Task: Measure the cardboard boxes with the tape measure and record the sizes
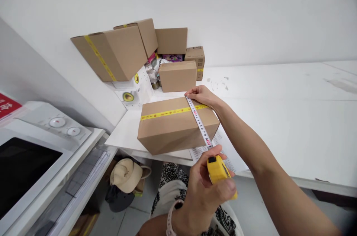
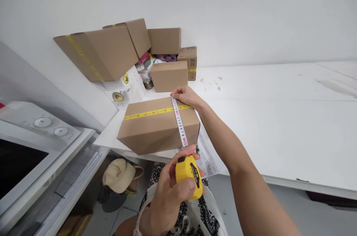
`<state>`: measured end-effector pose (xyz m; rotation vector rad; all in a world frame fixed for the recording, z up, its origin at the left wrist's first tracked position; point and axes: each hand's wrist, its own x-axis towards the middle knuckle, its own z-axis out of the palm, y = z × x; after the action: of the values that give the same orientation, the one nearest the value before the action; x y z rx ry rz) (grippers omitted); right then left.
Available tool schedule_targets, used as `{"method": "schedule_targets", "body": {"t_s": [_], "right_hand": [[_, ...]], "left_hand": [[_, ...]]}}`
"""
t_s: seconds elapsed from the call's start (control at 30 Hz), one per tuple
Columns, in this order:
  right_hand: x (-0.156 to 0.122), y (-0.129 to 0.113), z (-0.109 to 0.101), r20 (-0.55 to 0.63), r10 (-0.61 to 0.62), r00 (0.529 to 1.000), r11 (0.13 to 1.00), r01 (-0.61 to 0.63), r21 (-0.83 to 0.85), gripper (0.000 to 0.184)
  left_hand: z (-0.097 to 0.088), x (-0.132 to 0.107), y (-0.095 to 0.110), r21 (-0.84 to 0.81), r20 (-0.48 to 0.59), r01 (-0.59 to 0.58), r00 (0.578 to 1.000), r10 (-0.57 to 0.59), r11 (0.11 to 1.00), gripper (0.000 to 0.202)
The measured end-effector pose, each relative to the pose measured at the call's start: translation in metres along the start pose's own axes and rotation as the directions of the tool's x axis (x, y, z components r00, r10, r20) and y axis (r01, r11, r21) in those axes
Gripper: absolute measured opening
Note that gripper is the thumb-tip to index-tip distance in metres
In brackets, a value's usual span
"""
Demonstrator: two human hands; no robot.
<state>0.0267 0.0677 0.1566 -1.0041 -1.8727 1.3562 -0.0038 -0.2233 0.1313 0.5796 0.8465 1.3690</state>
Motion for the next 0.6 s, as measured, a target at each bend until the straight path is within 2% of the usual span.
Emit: {"method": "schedule_targets", "body": {"t_s": [0.27,0.33,0.4,0.47,0.53,0.6], "right_hand": [[-0.001,-0.001,0.003,-0.021,-0.021,1.0,0.999,0.021,0.027,0.01],[-0.006,-0.005,0.0,-0.069,-0.076,0.995,0.994,0.082,0.078,0.015],[-0.019,-0.013,-0.007,-0.165,-0.169,0.972,0.972,0.192,0.132,0.022],[-0.044,-0.023,-0.02,-0.295,-0.285,0.912,0.932,0.336,0.138,0.026],[-0.08,-0.03,-0.034,-0.445,-0.375,0.813,0.885,0.457,0.091,0.023],[-0.124,-0.03,-0.044,-0.574,-0.417,0.705,0.842,0.538,0.05,0.01]], "left_hand": [[0.002,0.004,0.009,0.012,0.003,0.007,1.0,-0.007,1.0,0.072],[-0.001,0.003,0.016,0.062,0.044,0.021,0.999,-0.024,0.998,0.071],[-0.008,0.0,0.023,0.153,0.104,0.039,0.993,-0.055,0.987,0.069],[-0.017,-0.005,0.029,0.31,0.211,0.025,0.973,-0.095,0.951,0.071],[-0.029,-0.009,0.031,0.468,0.32,-0.04,0.939,-0.127,0.883,0.077],[-0.043,-0.012,0.027,0.554,0.352,-0.092,0.927,-0.133,0.828,0.093]]}}
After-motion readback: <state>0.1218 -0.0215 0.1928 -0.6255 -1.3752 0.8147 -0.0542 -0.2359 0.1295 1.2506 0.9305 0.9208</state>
